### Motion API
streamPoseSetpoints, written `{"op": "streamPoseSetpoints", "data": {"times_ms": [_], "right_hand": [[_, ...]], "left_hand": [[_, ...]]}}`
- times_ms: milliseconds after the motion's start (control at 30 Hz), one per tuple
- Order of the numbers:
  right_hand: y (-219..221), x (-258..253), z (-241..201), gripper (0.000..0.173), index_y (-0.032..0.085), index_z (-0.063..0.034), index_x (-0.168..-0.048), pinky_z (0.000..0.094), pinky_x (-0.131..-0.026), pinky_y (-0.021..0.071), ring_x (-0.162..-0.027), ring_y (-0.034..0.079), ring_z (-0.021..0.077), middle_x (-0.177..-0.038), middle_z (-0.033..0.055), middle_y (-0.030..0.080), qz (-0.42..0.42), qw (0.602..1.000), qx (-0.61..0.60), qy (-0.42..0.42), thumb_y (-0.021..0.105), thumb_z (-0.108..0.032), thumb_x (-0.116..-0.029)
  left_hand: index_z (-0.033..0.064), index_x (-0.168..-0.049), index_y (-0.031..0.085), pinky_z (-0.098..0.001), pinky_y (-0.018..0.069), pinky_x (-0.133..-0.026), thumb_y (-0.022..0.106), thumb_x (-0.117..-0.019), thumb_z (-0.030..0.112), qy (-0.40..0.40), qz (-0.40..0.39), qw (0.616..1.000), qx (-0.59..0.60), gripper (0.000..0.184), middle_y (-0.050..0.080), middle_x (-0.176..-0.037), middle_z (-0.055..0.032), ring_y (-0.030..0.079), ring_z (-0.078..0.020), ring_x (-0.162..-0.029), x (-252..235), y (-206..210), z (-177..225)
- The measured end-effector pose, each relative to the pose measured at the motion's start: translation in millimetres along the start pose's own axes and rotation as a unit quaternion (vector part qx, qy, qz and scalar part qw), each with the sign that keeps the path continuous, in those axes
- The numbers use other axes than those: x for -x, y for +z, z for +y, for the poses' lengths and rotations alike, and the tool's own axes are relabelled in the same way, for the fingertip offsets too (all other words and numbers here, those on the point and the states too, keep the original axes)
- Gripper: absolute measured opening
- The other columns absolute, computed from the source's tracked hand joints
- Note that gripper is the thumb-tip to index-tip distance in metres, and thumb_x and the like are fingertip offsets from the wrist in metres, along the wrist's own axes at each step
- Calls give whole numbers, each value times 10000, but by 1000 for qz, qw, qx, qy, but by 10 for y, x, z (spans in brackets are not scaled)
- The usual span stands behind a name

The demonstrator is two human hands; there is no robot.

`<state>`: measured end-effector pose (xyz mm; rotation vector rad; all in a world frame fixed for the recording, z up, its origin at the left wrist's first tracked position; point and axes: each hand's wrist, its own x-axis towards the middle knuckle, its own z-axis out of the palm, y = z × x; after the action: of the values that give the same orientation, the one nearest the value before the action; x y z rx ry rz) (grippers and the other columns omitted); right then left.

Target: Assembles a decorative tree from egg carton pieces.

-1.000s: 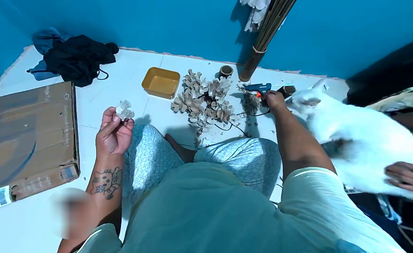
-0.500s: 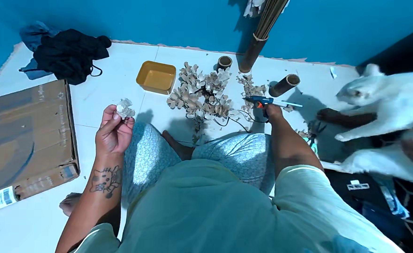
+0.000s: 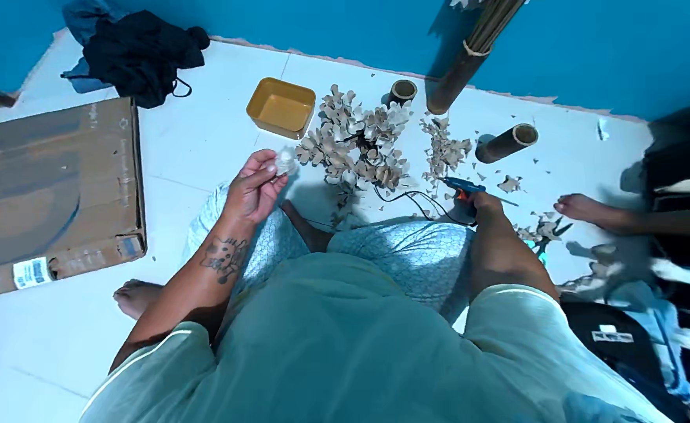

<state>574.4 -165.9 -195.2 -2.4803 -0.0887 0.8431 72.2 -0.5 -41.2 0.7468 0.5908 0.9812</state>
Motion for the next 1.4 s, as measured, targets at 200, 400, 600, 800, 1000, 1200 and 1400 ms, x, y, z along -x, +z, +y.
{"op": "streamPoseSetpoints", "data": {"times_ms": [200, 400, 600, 800, 1000, 1200, 1400], "right_hand": [[-79, 298, -220, 541, 597, 83, -1325, 558, -1120, 405, -1369, 505, 394, -1431, 294, 540, 32, 978, 207, -16, 624, -344, -995], [137, 1514, -792, 364, 565, 70, -1356, 529, -1031, 491, -1183, 618, 369, -1303, 283, 614, -103, 919, -6, -379, 551, -110, -1040], [789, 2570, -861, 280, 652, -66, -1168, 355, -861, 600, -972, 706, 154, -1048, 26, 725, -483, 774, -281, -298, 424, -174, -1049], [794, 2690, -833, 159, 626, -95, -1078, 325, -720, 610, -763, 686, 144, -877, 23, 681, -439, 790, -392, -174, 468, -108, -1057], [748, 2638, -710, 163, 626, -114, -1037, 329, -734, 609, -787, 691, 145, -919, 31, 697, -417, 786, -427, -159, 464, -98, -1043], [710, 2447, -529, 137, 559, -136, -1065, 353, -761, 603, -826, 689, 173, -932, 39, 676, -371, 769, -509, -110, 435, -101, -1019], [628, 2340, -379, 150, 537, -136, -1071, 350, -739, 609, -820, 698, 181, -933, 46, 675, -318, 766, -552, -91, 406, -81, -1023]], "left_hand": [[116, -1137, 587, -285, 590, -808, 437, -1004, -28, -78, 21, 997, -15, 247, 682, -970, -9, 683, -109, -828, -52, 179, -169], [101, -1191, 544, -290, 597, -792, 377, -1022, -37, -134, -4, 991, 21, 274, 668, -1003, -40, 685, -124, -812, -73, 303, -256], [111, -1169, 563, -297, 580, -805, 389, -1038, -7, -184, -79, 980, -4, 247, 647, -994, -25, 662, -124, -837, -151, 474, -465], [78, -1164, 575, -289, 578, -777, 452, -1015, -30, -192, -102, 974, -63, 222, 644, -988, -27, 652, -114, -816, -216, 586, -580], [40, -1207, 578, -284, 577, -743, 503, -1010, -31, -206, -107, 962, -144, 222, 635, -986, -45, 651, -123, -808, -223, 672, -667], [34, -1247, 595, -254, 501, -671, 497, -1057, 154, -276, 47, 930, -237, 245, 639, -955, -39, 589, -90, -744, -221, 225, -1102], [-13, -1316, 519, -317, 452, -805, 374, -1093, 113, -423, 91, 792, -431, 294, 549, -1052, -111, 519, -170, -860, -180, 361, -1385]]}}
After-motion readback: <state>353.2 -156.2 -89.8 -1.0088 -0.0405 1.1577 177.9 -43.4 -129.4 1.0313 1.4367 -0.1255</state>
